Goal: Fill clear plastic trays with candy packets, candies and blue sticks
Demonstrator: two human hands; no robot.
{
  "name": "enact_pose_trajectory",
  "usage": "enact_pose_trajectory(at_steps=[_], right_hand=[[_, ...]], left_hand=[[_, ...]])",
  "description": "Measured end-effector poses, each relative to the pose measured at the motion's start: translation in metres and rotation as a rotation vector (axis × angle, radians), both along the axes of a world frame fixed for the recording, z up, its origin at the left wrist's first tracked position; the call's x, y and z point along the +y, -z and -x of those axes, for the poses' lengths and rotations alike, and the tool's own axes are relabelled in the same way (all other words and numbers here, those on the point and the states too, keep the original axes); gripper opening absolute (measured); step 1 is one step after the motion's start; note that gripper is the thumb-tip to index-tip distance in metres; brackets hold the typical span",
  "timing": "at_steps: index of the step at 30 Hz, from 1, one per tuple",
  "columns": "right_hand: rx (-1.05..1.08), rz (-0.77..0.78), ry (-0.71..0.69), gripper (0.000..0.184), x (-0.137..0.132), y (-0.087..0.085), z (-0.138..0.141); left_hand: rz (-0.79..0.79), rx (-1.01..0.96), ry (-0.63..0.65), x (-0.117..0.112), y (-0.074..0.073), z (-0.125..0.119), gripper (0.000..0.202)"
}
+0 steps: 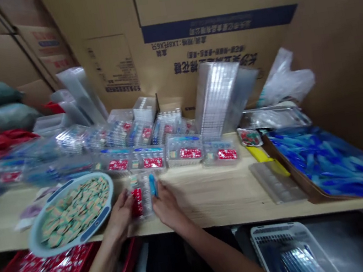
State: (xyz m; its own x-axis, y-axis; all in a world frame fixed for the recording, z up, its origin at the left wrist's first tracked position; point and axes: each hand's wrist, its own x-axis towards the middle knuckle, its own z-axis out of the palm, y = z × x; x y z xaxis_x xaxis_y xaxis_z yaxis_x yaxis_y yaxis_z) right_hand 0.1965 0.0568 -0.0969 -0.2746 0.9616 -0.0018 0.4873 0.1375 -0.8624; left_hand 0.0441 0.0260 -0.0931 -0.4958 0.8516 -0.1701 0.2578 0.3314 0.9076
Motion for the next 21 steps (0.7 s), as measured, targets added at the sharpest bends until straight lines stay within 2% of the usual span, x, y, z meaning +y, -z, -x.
enact_pose_trajectory(at_steps=[4,6,9,11,13,16,18,21], right_hand=[[-0.015,-0.012,0.048,0.062,0.009,-0.001,-0.030],[-0.025,-0.010,0.051,0.059,0.013,-0.003,-0.046],[-0.025,0.009,0.067,0.054,0.015,-0.003,-0.063],[-0.032,-0.035,0.046,0.054,0.014,0.001,-0.065],[-0.050,-0.106,0.003,0.056,0.011,0.007,-0.061],[-0.101,-0.129,0.016,0.058,0.005,0.013,-0.052],[-0.131,-0.100,0.047,0.058,0.001,0.016,-0.048],[-0.147,-0.095,0.029,0.057,-0.005,0.014,-0.047]], left_hand=[[-0.064,-0.207,0.184,-0.012,0.006,-0.025,0.050],[-0.048,-0.230,0.223,-0.013,0.012,-0.035,0.056],[-0.009,-0.064,0.103,0.002,0.018,-0.035,0.074],[-0.050,0.051,0.032,0.020,0.017,-0.029,0.077],[-0.111,0.116,0.035,0.036,0.013,-0.023,0.068],[-0.150,0.188,0.124,0.050,0.009,-0.019,0.049],[-0.164,0.248,0.150,0.050,0.012,-0.020,0.045],[-0.171,0.292,0.117,0.044,0.017,-0.024,0.045]])
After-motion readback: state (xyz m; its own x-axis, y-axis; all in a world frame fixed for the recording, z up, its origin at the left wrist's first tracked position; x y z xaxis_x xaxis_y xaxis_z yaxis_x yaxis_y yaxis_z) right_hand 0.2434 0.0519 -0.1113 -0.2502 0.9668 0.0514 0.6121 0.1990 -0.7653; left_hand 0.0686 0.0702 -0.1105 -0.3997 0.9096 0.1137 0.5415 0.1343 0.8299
